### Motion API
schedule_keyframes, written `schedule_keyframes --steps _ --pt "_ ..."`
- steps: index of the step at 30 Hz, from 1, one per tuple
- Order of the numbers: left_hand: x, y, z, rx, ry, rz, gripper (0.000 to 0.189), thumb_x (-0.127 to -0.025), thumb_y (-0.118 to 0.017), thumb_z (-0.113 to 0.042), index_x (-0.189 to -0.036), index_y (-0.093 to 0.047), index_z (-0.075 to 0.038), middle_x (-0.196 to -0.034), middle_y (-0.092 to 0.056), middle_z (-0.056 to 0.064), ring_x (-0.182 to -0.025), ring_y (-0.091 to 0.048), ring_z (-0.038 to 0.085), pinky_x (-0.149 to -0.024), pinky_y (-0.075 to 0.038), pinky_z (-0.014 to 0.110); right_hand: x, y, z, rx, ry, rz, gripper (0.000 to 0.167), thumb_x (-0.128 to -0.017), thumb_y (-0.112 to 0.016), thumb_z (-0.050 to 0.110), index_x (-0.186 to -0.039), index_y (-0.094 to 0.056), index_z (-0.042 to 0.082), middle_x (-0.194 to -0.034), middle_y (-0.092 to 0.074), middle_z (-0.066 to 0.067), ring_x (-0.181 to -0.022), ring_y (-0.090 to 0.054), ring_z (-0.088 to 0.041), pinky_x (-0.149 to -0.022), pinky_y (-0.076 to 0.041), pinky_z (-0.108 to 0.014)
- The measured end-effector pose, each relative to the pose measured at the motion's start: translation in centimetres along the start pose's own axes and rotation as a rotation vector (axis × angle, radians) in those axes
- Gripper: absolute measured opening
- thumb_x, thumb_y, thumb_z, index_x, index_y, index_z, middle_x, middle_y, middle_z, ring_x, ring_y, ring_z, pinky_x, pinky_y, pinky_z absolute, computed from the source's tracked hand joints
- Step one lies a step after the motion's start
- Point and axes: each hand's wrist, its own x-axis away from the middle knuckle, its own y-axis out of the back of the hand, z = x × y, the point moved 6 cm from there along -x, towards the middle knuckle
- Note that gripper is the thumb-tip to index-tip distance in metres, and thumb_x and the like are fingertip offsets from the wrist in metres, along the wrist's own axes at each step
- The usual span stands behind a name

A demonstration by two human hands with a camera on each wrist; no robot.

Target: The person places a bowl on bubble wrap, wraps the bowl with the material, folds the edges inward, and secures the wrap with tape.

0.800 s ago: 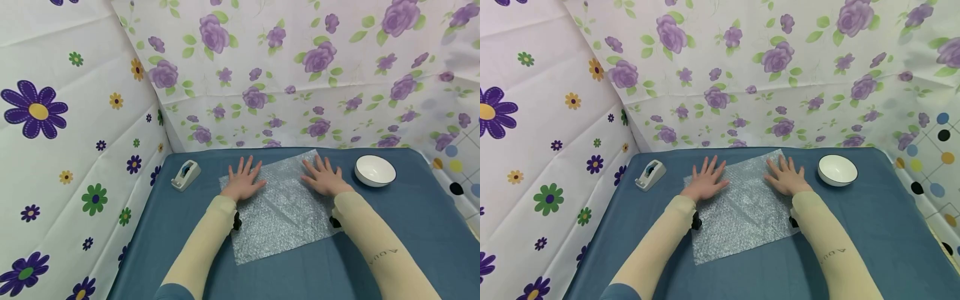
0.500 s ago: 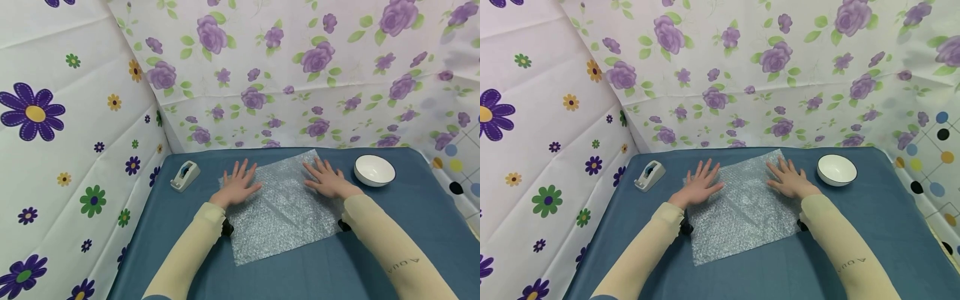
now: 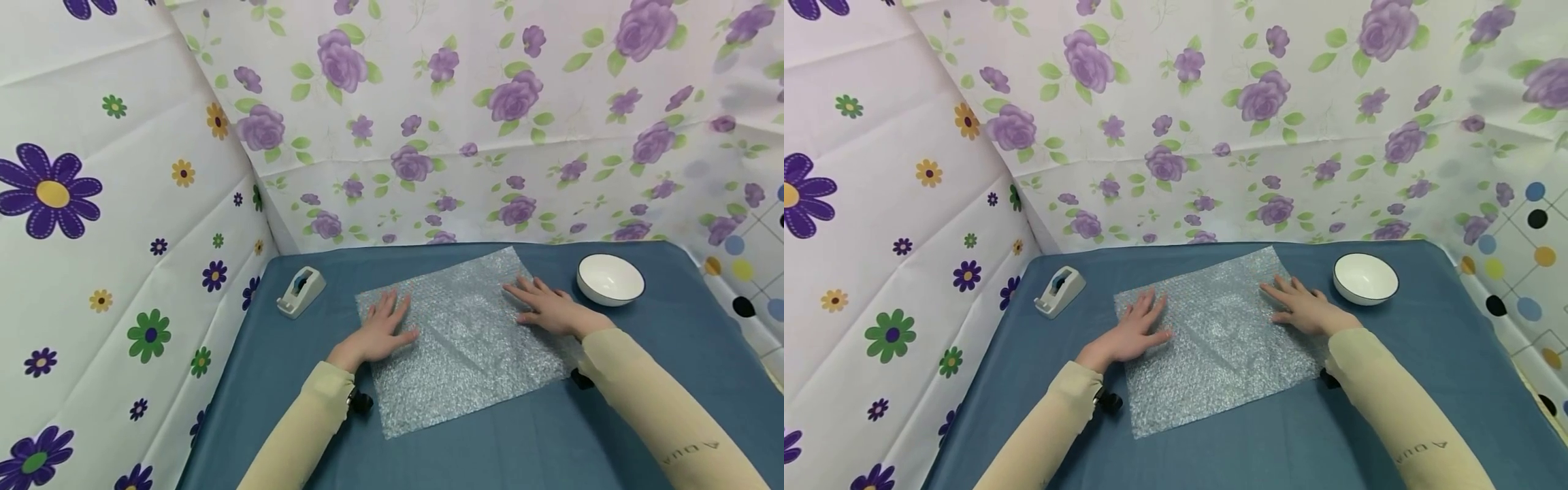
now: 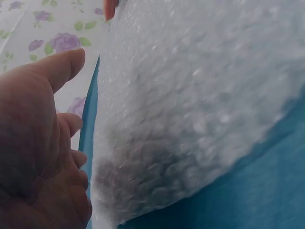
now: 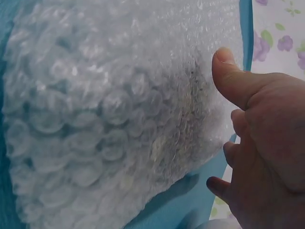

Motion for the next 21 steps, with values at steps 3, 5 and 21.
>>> schedule_keyframes --steps 3,5,21 --pt "0.3 -0.4 -0.2 0.02 -0.008 -0.001 0.091 -0.108 -0.049 -0.064 -0.174 -0.009 -0.016 -0.178 0.008 0.017 -0.163 0.013 0.035 -0.13 0.003 0.058 0.3 0.0 -0.2 -0.019 0.007 0.0 0.085 -0.105 -0.069 0.042 -0.173 -0.024 0.019 -0.177 -0.007 -0.024 -0.158 0.001 -0.058 -0.115 -0.006 -0.083" --pt "0.3 -0.6 -0.3 0.023 -0.016 -0.004 0.092 -0.108 -0.051 -0.064 -0.174 -0.011 -0.014 -0.178 0.006 0.018 -0.163 0.012 0.037 -0.13 0.002 0.059 0.5 -0.1 -0.3 -0.031 0.007 0.011 0.092 -0.1 -0.074 0.048 -0.173 -0.025 0.017 -0.176 -0.007 -0.026 -0.158 0.002 -0.058 -0.115 -0.006 -0.084" --pt "-0.1 -0.8 -1.8 -0.206 0.11 0.017 0.122 -0.084 -0.086 -0.064 -0.173 -0.02 -0.013 -0.173 -0.015 0.031 -0.161 -0.011 0.048 -0.125 -0.023 0.067 0.8 -2.1 -1.9 -0.156 0.012 0.035 0.113 -0.085 -0.086 0.056 -0.174 -0.022 0.027 -0.178 0.004 -0.019 -0.157 0.016 -0.055 -0.112 0.01 -0.085"
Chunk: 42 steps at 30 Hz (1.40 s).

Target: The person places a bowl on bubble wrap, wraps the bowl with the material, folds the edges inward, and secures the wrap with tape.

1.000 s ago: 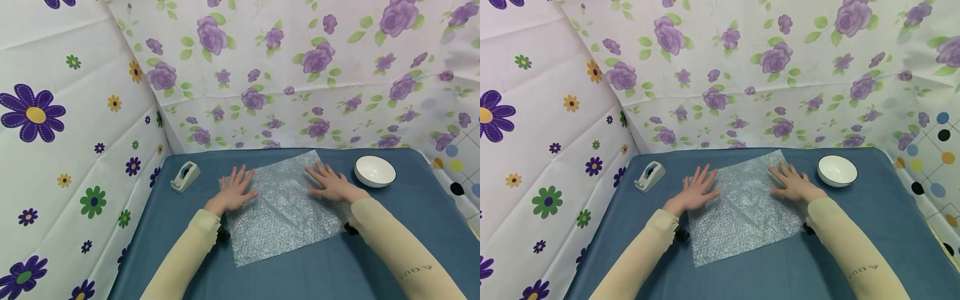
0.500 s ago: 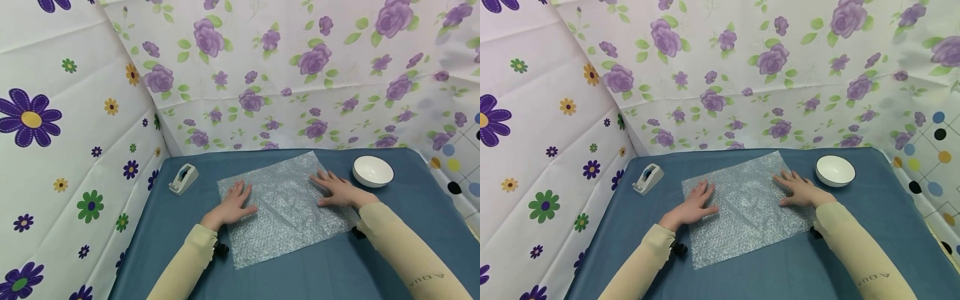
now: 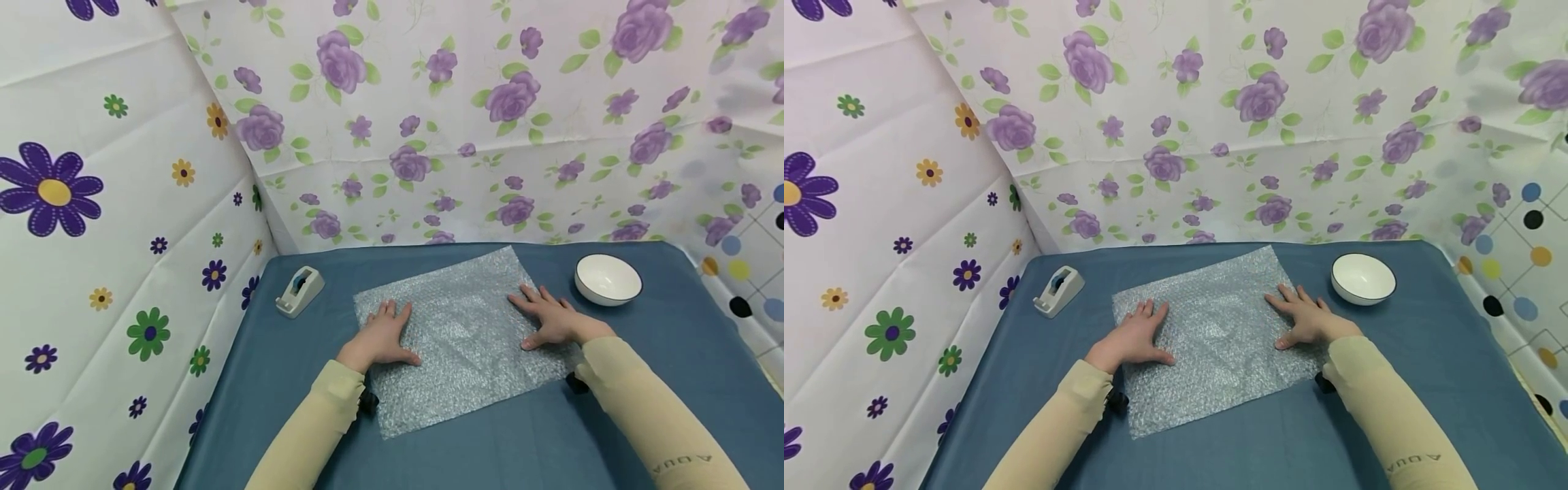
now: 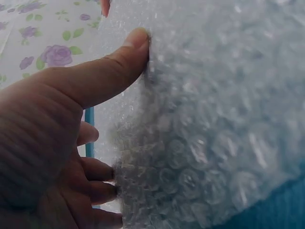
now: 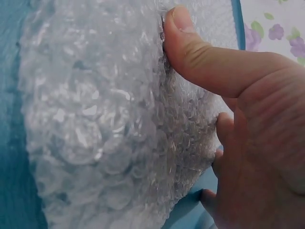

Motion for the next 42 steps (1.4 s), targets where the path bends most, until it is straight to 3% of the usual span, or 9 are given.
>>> schedule_keyframes --steps 6,11,16,23,32,37,42 --pt "0.1 -0.4 0.3 0.065 -0.011 0.003 0.121 -0.085 -0.087 -0.061 -0.173 -0.02 -0.012 -0.175 -0.011 0.029 -0.162 -0.006 0.047 -0.127 -0.015 0.067 0.4 0.3 1.4 0.004 -0.055 0.009 0.116 -0.083 -0.09 0.051 -0.172 -0.025 0.015 -0.176 0.0 -0.027 -0.156 0.011 -0.06 -0.113 0.007 -0.085" --pt "-0.3 -1.0 0.6 0.157 -0.039 -0.007 0.119 -0.085 -0.088 -0.058 -0.173 -0.022 -0.012 -0.175 -0.007 0.029 -0.163 0.0 0.046 -0.126 -0.009 0.069 0.4 -0.1 0.2 0.022 -0.074 0.01 0.116 -0.084 -0.086 0.06 -0.174 -0.023 0.023 -0.177 0.003 -0.023 -0.155 0.011 -0.061 -0.11 0.004 -0.088" --pt "-0.5 -0.7 0.8 0.21 -0.052 0.015 0.118 -0.085 -0.091 -0.052 -0.173 -0.022 -0.013 -0.176 -0.001 0.026 -0.163 0.005 0.044 -0.127 -0.003 0.068 0.6 -0.6 -0.6 0.016 -0.073 -0.007 0.116 -0.083 -0.084 0.064 -0.174 -0.021 0.029 -0.178 0.005 -0.019 -0.156 0.013 -0.06 -0.11 0.006 -0.088" --pt "-1.1 0.2 2.1 0.176 -0.1 -0.041 0.118 -0.083 -0.093 -0.047 -0.173 -0.023 -0.016 -0.178 -0.007 0.019 -0.164 -0.003 0.037 -0.129 -0.008 0.062 2.4 -1.7 1.0 -0.019 -0.069 -0.075 0.114 -0.085 -0.081 0.066 -0.174 -0.022 0.026 -0.178 0.005 -0.021 -0.152 0.016 -0.065 -0.103 0.009 -0.092" --pt "-0.9 1.1 1.3 0.131 -0.227 -0.187 0.103 -0.095 -0.084 -0.042 -0.172 -0.023 -0.014 -0.178 -0.007 0.02 -0.165 -0.001 0.035 -0.131 -0.007 0.055 4.1 -2.8 3.1 0.01 -0.191 -0.099 0.117 -0.087 -0.078 0.069 -0.172 -0.022 0.013 -0.175 0.005 -0.028 -0.149 0.017 -0.07 -0.094 0.011 -0.097" --pt "-1.0 0.9 1.0 0.167 -0.228 -0.15 0.106 -0.093 -0.083 -0.049 -0.172 -0.023 -0.013 -0.178 -0.012 0.019 -0.165 -0.005 0.036 -0.131 -0.01 0.056 3.9 -3.6 2.6 0.021 -0.225 -0.1 0.122 -0.084 -0.073 0.08 -0.173 -0.02 0.016 -0.176 0.008 -0.026 -0.148 0.021 -0.069 -0.091 0.011 -0.099" --pt "-1.0 0.5 1.1 0.132 -0.18 -0.101 0.113 -0.089 -0.084 -0.057 -0.173 -0.02 -0.019 -0.178 -0.01 0.018 -0.165 -0.006 0.036 -0.131 -0.01 0.057 3.9 -3.7 3.0 0.022 -0.249 -0.086 0.123 -0.084 -0.072 0.08 -0.173 -0.02 0.015 -0.175 0.008 -0.027 -0.147 0.022 -0.07 -0.09 0.011 -0.099"
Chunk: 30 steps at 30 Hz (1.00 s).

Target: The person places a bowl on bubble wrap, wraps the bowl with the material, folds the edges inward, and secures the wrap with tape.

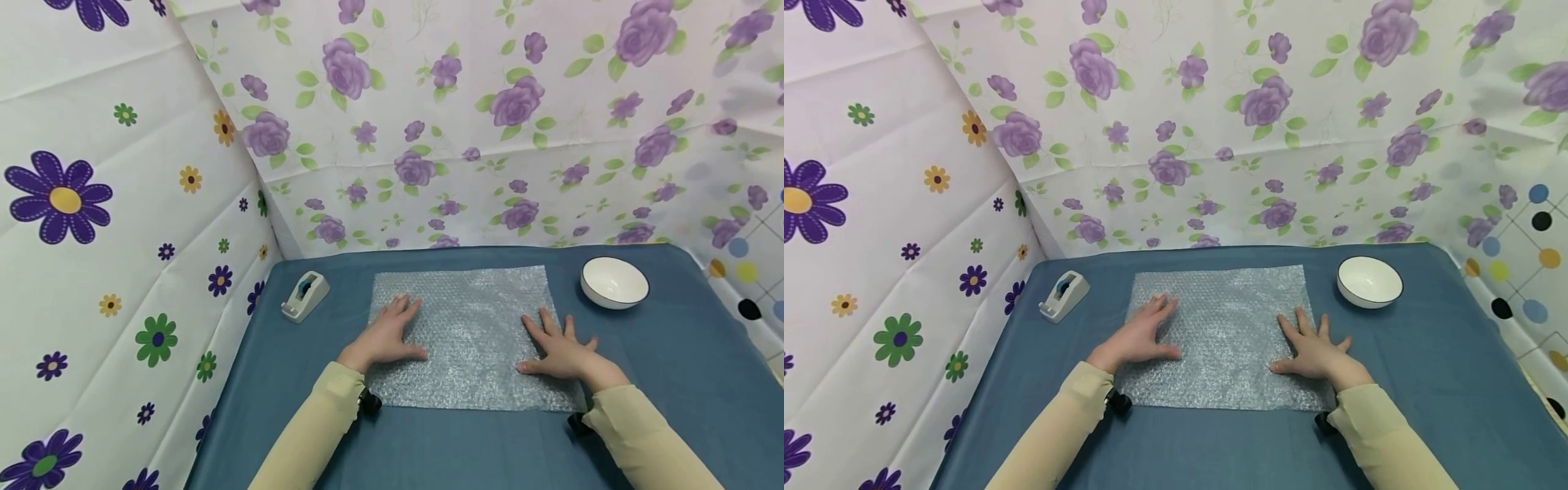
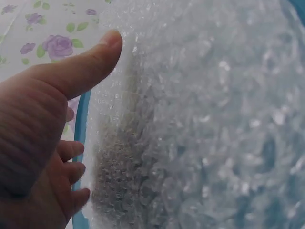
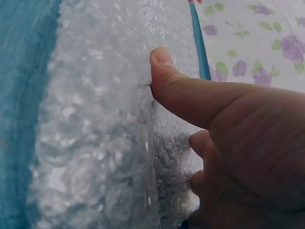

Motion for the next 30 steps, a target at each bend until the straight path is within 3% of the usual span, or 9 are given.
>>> schedule_keyframes --steps 6,16,23,30 --pt "0.1 -0.3 0.4 -0.019 0.043 0.006 0.114 -0.087 -0.084 -0.062 -0.173 -0.022 -0.019 -0.178 -0.011 0.017 -0.164 -0.007 0.037 -0.129 -0.011 0.063 0.4 0.4 0.6 0.004 -0.012 0.017 0.12 -0.087 -0.075 0.073 -0.173 -0.019 0.011 -0.174 0.009 -0.03 -0.146 0.021 -0.071 -0.09 0.009 -0.099" --pt "0.1 -1.0 0.7 -0.021 0.1 0.06 0.123 -0.084 -0.087 -0.062 -0.171 -0.022 -0.005 -0.178 -0.005 0.017 -0.164 0.0 0.038 -0.129 -0.005 0.064 0.4 0.2 0.1 -0.016 -0.011 0.019 0.117 -0.089 -0.076 0.07 -0.173 -0.017 0.014 -0.176 0.01 -0.027 -0.148 0.022 -0.068 -0.092 0.012 -0.098" --pt "0.0 -1.0 0.7 0.022 0.12 0.071 0.122 -0.083 -0.089 -0.058 -0.171 -0.022 -0.007 -0.179 -0.003 0.015 -0.164 0.003 0.036 -0.129 -0.001 0.064 0.5 0.2 0.2 -0.03 -0.016 0.026 0.118 -0.088 -0.076 0.07 -0.174 -0.016 0.015 -0.176 0.011 -0.026 -0.149 0.024 -0.067 -0.093 0.014 -0.097" --pt "0.1 -1.2 0.9 0.078 0.113 0.039 0.115 -0.083 -0.092 -0.053 -0.17 -0.03 -0.011 -0.178 -0.004 0.016 -0.164 0.004 0.038 -0.128 0.001 0.065 0.4 0.1 0.0 -0.028 -0.011 0.018 0.117 -0.089 -0.075 0.07 -0.174 -0.016 0.016 -0.176 0.012 -0.025 -0.149 0.024 -0.067 -0.092 0.015 -0.097"
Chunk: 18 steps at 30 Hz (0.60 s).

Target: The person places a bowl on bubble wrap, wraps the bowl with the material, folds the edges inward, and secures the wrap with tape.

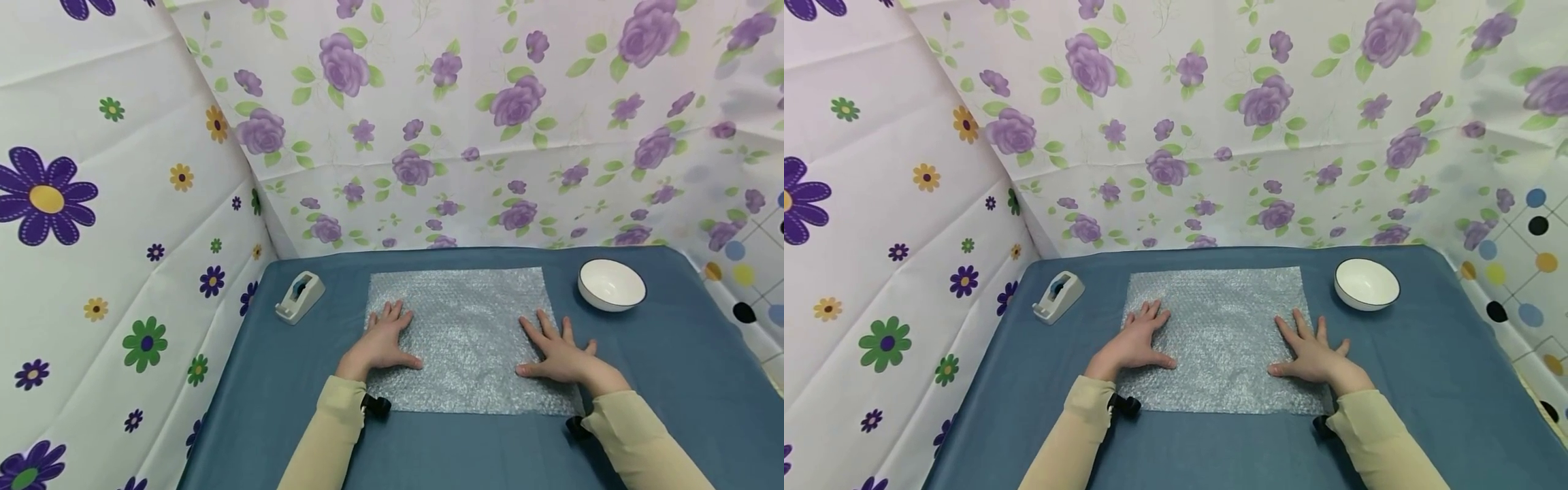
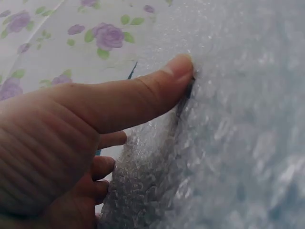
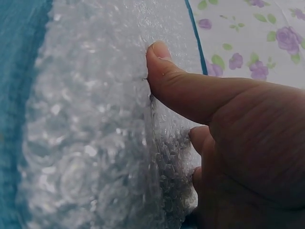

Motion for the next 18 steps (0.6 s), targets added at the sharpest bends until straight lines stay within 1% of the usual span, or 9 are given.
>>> schedule_keyframes --steps 6,13,18 --pt "0.2 -0.25 0.08 0.03 0.004 -0.02 0.114 -0.083 -0.092 -0.052 -0.17 -0.032 -0.011 -0.179 -0.004 0.015 -0.164 0.006 0.036 -0.128 0.003 0.064 -0.11 -0.08 -0.19 0.004 -0.011 0.009 0.118 -0.089 -0.074 0.072 -0.174 -0.015 0.016 -0.176 0.012 -0.024 -0.15 0.025 -0.065 -0.093 0.016 -0.096" --pt "0.35 -0.24 -0.01 0.057 -0.018 -0.041 0.113 -0.082 -0.093 -0.05 -0.169 -0.033 -0.01 -0.178 -0.005 0.016 -0.164 0.005 0.038 -0.128 0.004 0.065 -0.12 0.04 -0.17 0.0 -0.02 0.011 0.119 -0.088 -0.075 0.071 -0.174 -0.014 0.016 -0.176 0.014 -0.024 -0.149 0.025 -0.066 -0.093 0.015 -0.096" --pt "0.33 -0.29 0.02 0.057 -0.019 -0.044 0.113 -0.082 -0.094 -0.05 -0.169 -0.034 -0.01 -0.178 -0.006 0.017 -0.164 0.005 0.039 -0.128 0.003 0.065 -0.04 0.04 -0.06 -0.001 -0.017 0.0 0.118 -0.088 -0.075 0.071 -0.174 -0.015 0.017 -0.176 0.012 -0.023 -0.15 0.024 -0.065 -0.093 0.015 -0.096"
